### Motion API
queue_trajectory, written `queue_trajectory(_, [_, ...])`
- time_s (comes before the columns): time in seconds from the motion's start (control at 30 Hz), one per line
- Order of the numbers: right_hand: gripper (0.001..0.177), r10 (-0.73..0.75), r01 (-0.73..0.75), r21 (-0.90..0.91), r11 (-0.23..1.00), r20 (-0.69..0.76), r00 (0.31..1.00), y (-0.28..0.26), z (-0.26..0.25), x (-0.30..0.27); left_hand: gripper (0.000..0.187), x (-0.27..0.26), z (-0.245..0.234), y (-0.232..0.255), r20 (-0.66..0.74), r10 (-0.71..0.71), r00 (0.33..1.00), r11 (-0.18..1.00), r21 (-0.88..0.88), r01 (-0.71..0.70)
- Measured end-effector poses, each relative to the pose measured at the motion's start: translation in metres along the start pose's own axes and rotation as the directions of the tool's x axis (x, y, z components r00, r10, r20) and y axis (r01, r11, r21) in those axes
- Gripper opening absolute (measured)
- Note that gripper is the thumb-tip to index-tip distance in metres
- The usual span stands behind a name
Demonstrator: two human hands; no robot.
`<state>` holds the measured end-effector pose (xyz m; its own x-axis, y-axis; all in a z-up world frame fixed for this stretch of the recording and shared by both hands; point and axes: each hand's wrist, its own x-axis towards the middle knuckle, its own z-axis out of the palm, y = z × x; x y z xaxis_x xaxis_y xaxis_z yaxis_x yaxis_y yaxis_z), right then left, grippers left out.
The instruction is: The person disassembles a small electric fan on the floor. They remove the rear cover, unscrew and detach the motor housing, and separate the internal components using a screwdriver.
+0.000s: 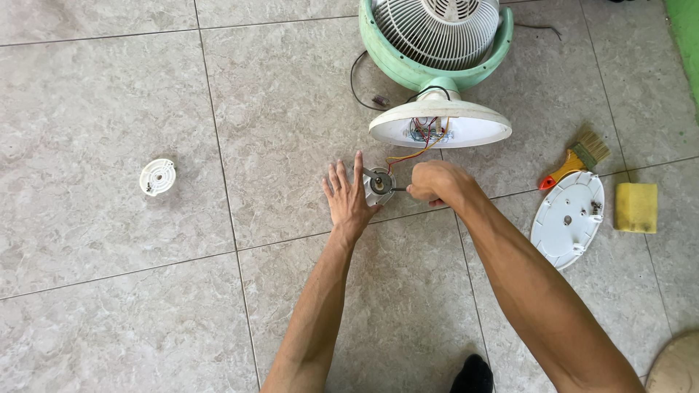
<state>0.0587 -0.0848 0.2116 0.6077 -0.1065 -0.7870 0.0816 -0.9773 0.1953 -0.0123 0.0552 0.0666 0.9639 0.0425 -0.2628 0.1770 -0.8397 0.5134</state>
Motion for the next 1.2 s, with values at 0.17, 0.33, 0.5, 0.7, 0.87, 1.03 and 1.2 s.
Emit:
queue_trajectory(0.17, [0.021, -0.218, 0.131, -0.338, 0.932, -0.234, 0.948, -0.013, 0.014, 0.018, 0.146, 0.001, -0.001, 0.0, -0.005, 0.01, 1.0, 1.0, -0.016, -0.01])
queue_trajectory(0.33, [0.018, -0.31, 0.108, -0.538, 0.836, -0.3, 0.902, -0.057, 0.031, 0.018, 0.143, -0.002, 0.0, 0.0, -0.026, 0.022, 0.999, 0.999, -0.039, -0.023])
queue_trajectory(0.5, [0.026, -0.058, -0.02, -0.325, 0.945, -0.228, 0.972, -0.068, 0.011, 0.003, 0.142, -0.003, -0.004, 0.001, -0.045, 0.018, 0.999, 0.998, -0.055, -0.02])
queue_trajectory(0.7, [0.021, -0.266, 0.13, -0.429, 0.894, -0.272, 0.925, -0.03, 0.01, 0.025, 0.141, -0.004, -0.007, 0.001, -0.036, 0.057, 0.998, 0.998, -0.019, -0.057])
queue_trajectory(0.87, [0.016, -0.329, 0.069, -0.579, 0.812, -0.357, 0.875, -0.031, 0.024, 0.02, 0.141, -0.002, -0.007, 0.001, -0.01, 0.057, 0.998, 0.998, -0.028, -0.057])
queue_trajectory(1.03, [0.015, -0.128, -0.001, -0.389, 0.921, -0.305, 0.944, -0.032, 0.02, 0.009, 0.14, -0.006, -0.013, -0.001, -0.038, 0.056, 0.998, 0.998, 0.01, -0.055])
queue_trajectory(1.2, [0.013, -0.256, 0.104, -0.411, 0.906, -0.335, 0.907, -0.015, 0.017, 0.004, 0.139, -0.007, -0.017, 0.004, -0.013, 0.044, 0.999, 0.996, 0.08, -0.042])
